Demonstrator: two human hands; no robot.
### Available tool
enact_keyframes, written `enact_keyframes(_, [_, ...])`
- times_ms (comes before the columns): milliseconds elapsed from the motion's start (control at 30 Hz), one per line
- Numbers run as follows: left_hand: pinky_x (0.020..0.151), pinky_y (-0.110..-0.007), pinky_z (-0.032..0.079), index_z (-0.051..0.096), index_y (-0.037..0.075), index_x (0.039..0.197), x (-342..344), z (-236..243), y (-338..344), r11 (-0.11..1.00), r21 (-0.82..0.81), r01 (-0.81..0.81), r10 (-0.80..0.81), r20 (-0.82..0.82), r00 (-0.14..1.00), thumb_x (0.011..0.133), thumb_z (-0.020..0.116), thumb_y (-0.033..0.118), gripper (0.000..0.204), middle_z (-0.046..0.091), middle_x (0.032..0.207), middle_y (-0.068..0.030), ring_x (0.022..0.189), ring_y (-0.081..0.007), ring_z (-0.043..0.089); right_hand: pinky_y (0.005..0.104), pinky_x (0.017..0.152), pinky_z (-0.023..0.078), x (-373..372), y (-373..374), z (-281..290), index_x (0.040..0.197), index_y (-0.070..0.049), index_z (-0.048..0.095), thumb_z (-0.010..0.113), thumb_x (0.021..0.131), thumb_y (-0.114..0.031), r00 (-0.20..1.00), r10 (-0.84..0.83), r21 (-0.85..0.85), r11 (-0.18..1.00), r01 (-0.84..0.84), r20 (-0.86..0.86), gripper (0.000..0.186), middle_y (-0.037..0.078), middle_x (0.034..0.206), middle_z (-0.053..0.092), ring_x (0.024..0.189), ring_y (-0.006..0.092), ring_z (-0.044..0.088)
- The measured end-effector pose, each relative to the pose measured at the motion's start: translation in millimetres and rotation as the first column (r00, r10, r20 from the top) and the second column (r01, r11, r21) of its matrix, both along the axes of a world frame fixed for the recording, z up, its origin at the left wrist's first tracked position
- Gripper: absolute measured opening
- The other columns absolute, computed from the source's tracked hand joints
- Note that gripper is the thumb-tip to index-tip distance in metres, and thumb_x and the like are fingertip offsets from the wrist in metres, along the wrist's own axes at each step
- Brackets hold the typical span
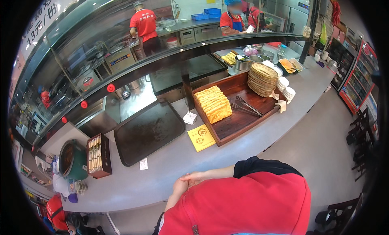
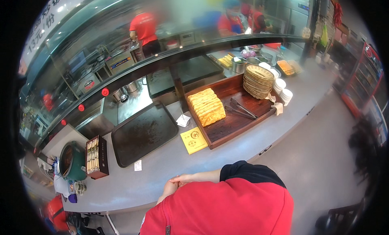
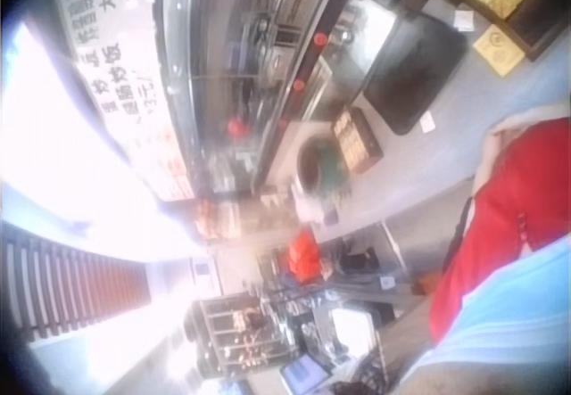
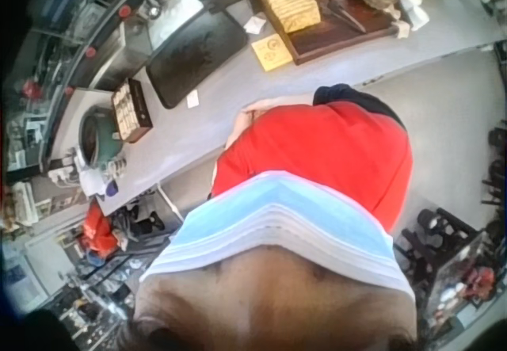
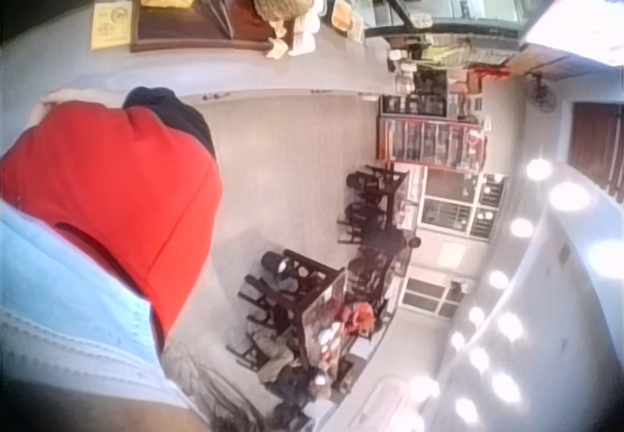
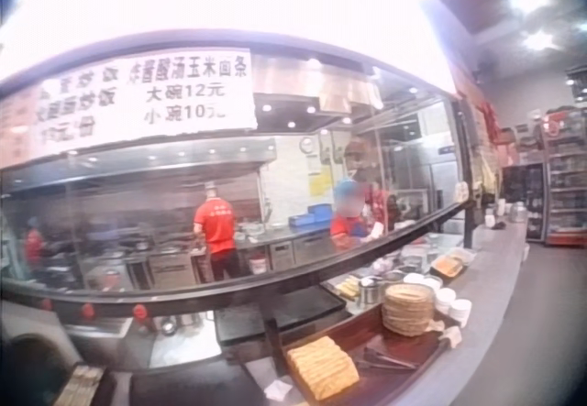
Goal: The person clears a dining table by wiping it with a purple cloth, removing leftover food and dishes, and stacking bowls. They then carry the items to a counter area and place them down.
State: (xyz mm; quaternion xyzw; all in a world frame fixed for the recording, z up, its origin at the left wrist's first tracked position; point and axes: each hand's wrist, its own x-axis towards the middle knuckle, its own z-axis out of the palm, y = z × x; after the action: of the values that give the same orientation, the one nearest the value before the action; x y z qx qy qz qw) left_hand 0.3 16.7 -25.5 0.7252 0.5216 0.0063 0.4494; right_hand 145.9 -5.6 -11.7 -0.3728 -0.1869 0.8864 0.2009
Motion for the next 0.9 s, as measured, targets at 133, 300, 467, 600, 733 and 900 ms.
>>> enact_keyframes(133, [0.078,-0.044,0.047,0.064,0.011,0.102,3,5,0,0.998,0.054,0.017,-0.013,-0.067,0.998,0.093,0.031,0.045,0.048,0.064,0.1,-0.0177,0.095,-0.0362,0.059,0.027,0.077,0.051,2,0,-6,0.102,0.0,0.054,0.05,0.091,-0.044,0.998,-0.058,-0.029,0.998,0.058,0.027,0.045,0.013,0.096,0.062,0.086,0.0174,0.061])
enact_keyframes(300, [0.077,-0.045,0.047,0.065,0.006,0.096,6,5,0,0.995,0.101,0.015,-0.008,-0.071,0.997,0.092,0.033,0.047,0.053,0.064,0.097,-0.0209,0.093,-0.037,0.06,0.0274,0.075,0.052,7,1,-15,0.084,-0.001,0.058,0.042,0.095,-0.043,0.997,-0.065,-0.007,0.998,0.065,-0.032,0.045,0.013,0.087,0.063,0.081,0.0178,0.061])
enact_keyframes(467, [0.077,-0.044,0.048,0.066,0.006,0.095,8,2,2,0.993,0.111,0.031,-0.025,-0.056,0.998,0.091,0.033,0.047,0.053,0.064,0.097,-0.0211,0.093,-0.0371,0.06,0.0283,0.075,0.052,8,-1,-15,0.081,-0.002,0.058,0.042,0.095,-0.041,0.996,-0.089,0.005,0.996,0.089,-0.011,0.045,0.013,0.084,0.063,0.08,0.0188,0.061])
enact_keyframes(600, [0.076,-0.044,0.047,0.064,0.007,0.097,9,1,4,0.992,0.095,0.088,-0.081,-0.071,0.994,0.093,0.032,0.046,0.051,0.064,0.099,-0.0191,0.094,-0.036,0.06,0.0289,0.078,0.05,8,-2,-11,0.095,-0.001,0.056,0.049,0.092,-0.04,0.994,-0.112,0.005,0.994,0.112,0.006,0.041,0.013,0.093,0.061,0.085,0.0196,0.06])
enact_keyframes(733, [0.076,-0.044,0.046,0.063,0.01,0.1,9,5,3,0.995,0.032,0.092,-0.094,0.077,0.993,0.095,0.03,0.046,0.049,0.063,0.101,-0.0167,0.094,-0.0352,0.059,0.0309,0.086,0.047,7,-4,-8,0.113,0.0,0.047,0.057,0.089,-0.039,0.997,-0.074,-0.05,0.996,0.074,0.001,0.047,0.015,0.105,0.058,0.096,0.0208,0.057])
enact_keyframes(900, [0.075,-0.042,0.045,0.063,0.011,0.099,14,19,0,0.997,0.041,0.06,-0.062,0.055,0.997,0.095,0.031,0.047,0.048,0.064,0.098,-0.0152,0.091,-0.0339,0.06,0.0314,0.087,0.046,7,-6,-5,0.116,0.0,0.046,0.058,0.088,-0.038,0.996,-0.09,-0.048,0.995,0.09,-0.006,0.049,0.015,0.108,0.057,0.098,0.0209,0.056])
